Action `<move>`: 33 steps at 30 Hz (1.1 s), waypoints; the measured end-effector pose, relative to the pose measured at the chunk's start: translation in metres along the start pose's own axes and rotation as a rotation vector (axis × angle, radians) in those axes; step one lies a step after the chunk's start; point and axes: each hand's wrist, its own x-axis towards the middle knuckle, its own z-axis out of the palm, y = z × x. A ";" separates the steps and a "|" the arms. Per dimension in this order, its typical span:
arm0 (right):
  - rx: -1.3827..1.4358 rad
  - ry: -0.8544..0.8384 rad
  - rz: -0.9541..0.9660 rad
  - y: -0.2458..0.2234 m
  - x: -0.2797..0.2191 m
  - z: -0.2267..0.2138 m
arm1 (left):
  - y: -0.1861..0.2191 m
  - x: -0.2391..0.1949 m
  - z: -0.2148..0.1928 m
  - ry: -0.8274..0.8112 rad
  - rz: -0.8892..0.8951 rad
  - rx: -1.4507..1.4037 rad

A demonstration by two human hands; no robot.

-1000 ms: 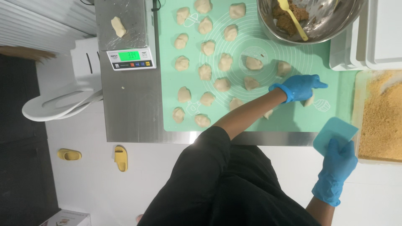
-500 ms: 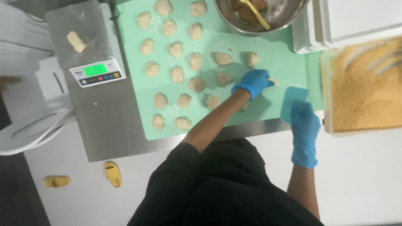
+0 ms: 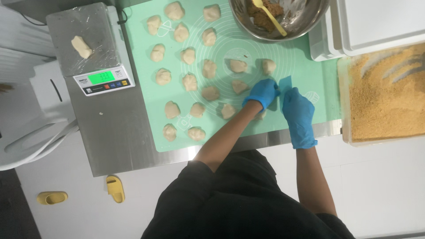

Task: The person weighs small pieces of dough on a digital scale, shapes them into balls, and places them on a green silicone mat. They then flatten a dough ball, add a brown filling using a spatula, and seal it into a round shape. Finally, the filled dough ball is rolled in a tray of breadcrumbs and placed on a metal tray.

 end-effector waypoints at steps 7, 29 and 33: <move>-0.136 0.012 -0.030 0.003 -0.003 0.025 | -0.007 -0.046 -0.046 -0.205 0.039 -0.205; -0.135 0.020 0.133 0.001 -0.026 0.024 | -0.266 -0.215 -0.473 1.283 0.112 -0.351; -0.073 0.055 0.189 -0.002 -0.032 0.016 | -0.301 -0.257 -0.396 1.422 -0.054 -1.065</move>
